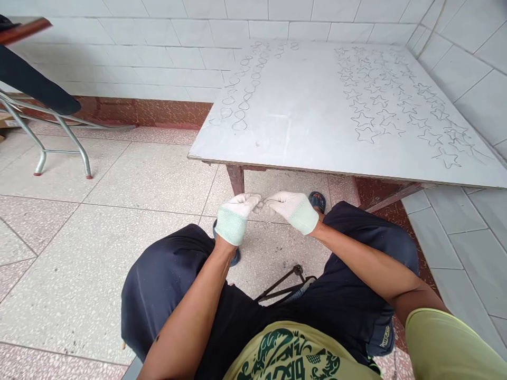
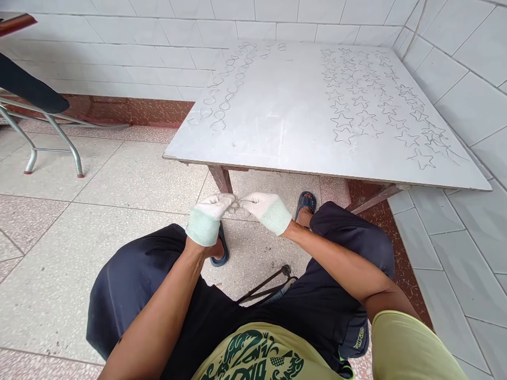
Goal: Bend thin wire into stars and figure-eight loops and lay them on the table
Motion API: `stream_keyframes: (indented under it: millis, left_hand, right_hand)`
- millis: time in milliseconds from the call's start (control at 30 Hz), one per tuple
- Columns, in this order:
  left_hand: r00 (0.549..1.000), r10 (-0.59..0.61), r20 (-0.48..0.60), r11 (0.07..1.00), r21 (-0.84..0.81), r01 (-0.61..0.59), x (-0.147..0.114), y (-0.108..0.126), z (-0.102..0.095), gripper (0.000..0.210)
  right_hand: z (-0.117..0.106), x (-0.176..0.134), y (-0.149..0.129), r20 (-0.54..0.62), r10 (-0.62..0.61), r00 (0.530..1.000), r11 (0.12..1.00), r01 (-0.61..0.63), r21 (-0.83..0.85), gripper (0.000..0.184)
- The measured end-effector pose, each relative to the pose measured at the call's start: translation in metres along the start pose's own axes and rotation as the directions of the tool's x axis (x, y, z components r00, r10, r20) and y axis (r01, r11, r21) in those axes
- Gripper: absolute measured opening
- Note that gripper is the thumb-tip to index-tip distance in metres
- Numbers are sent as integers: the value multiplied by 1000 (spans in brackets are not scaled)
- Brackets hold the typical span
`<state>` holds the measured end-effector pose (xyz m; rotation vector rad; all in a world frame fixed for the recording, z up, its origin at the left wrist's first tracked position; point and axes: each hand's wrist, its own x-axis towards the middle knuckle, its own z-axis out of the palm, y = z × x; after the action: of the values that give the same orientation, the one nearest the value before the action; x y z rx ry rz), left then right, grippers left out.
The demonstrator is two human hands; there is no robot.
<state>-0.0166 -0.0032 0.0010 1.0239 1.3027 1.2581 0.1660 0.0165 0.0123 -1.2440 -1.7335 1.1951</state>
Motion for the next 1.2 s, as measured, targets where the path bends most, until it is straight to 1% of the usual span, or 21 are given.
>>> stream_keyframes:
  millis: [100,200,300,400,500,600,700,800,867,967,1133,1200]
  left_hand:
    - [1000,-19,13,998,-57,20,2,-4,-1,31]
    - [998,-33,50,999,-41,35,3,-5,-4,29]
    - [998,-38,56,999,1,38,3,-3,-5,30]
    - [996,-60,63,998,-9,61,2,-2,-7,33]
    - [991,-99,87,995,-11,100,3,1,-8,34]
    - [979,-152,134,988,39,148,2,8,-10,35]
    - [970,-156,189,983,127,134,0,16,-13,32]
    - [953,-181,243,966,224,127,-3,21,-17,29]
    - [937,-220,273,946,293,137,-2,23,-18,28]
    - [924,-257,282,928,338,155,1,21,-20,32]
    - [952,-189,240,974,172,150,8,14,-22,53]
    - [971,-143,192,984,136,118,8,11,-23,54]
  right_hand:
    - [4,-1,2,-12,-15,1000,1000,15,-25,22]
    - [5,-4,6,-39,-68,997,996,66,-58,25]
    - [4,-6,8,-36,-130,991,980,123,-154,26]
    - [0,-7,5,-8,-162,987,954,155,-256,23]
    - [-6,-7,2,51,-220,974,922,225,-316,25]
    - [-12,-7,0,119,-297,947,875,320,-364,26]
    - [-18,-7,2,210,-346,914,826,403,-393,28]
    - [-21,-6,6,334,-343,878,800,459,-386,29]
    - [-20,-4,10,384,-328,863,800,470,-373,27]
    - [-18,-2,13,389,-312,867,805,459,-377,26]
    - [-19,-1,4,318,-273,908,819,392,-419,29]
    - [-21,-1,0,308,-243,920,824,363,-434,29]
